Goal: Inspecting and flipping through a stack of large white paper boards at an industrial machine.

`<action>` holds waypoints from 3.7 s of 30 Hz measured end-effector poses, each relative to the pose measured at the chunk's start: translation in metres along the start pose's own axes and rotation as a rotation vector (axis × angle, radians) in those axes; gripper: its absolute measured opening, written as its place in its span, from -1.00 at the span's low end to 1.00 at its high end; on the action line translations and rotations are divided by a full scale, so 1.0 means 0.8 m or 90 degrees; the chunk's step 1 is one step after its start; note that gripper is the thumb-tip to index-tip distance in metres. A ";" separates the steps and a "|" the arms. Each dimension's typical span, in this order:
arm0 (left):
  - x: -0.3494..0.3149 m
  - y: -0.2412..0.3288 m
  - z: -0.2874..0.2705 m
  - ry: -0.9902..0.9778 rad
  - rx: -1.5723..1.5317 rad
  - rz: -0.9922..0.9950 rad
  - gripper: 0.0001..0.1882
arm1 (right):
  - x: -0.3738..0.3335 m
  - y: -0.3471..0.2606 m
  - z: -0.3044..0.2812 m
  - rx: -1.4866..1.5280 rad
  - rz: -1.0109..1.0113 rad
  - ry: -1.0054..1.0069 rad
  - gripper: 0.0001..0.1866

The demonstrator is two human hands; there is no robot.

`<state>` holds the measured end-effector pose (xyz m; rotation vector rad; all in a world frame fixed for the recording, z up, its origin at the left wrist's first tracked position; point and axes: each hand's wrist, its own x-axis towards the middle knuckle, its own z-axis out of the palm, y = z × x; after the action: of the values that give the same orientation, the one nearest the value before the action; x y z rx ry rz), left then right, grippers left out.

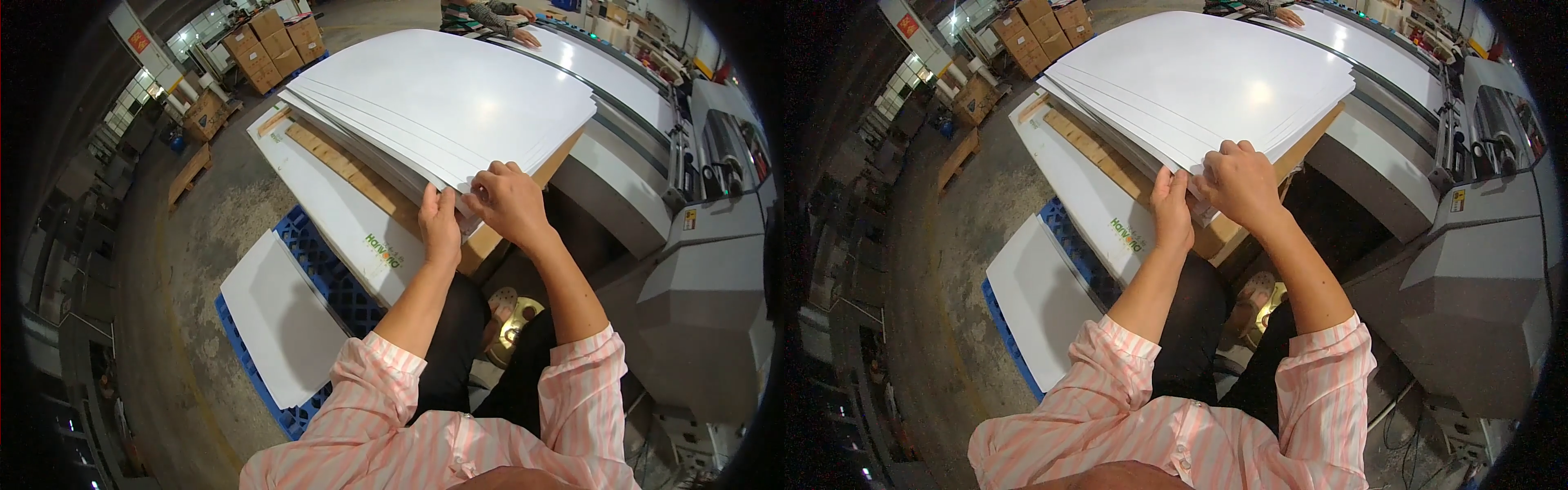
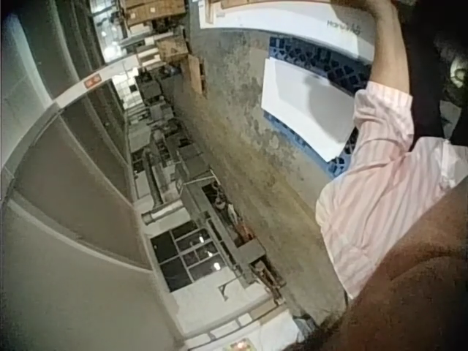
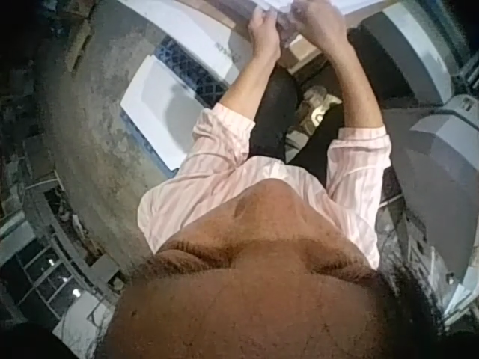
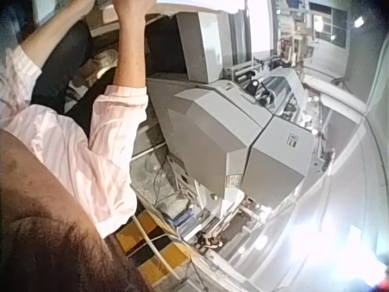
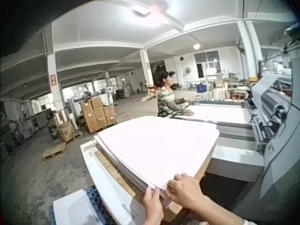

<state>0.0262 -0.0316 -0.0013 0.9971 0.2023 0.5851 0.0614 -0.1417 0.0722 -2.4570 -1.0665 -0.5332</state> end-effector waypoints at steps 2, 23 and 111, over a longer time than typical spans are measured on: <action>0.005 -0.007 -0.012 0.000 0.039 0.026 -0.84 | 0.004 -0.005 0.003 0.047 0.076 -0.017 -0.82; 0.001 -0.007 0.007 0.121 0.220 0.066 -0.25 | 0.017 0.021 -0.001 0.114 -0.036 0.287 -0.93; -0.004 -0.005 0.002 -0.005 0.154 0.045 -0.66 | 0.019 0.042 0.047 0.481 0.037 0.049 -0.62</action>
<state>0.0257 -0.0358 -0.0040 1.2443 0.2360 0.6306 0.1027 -0.1349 0.0410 -1.7775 -0.9364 -0.1524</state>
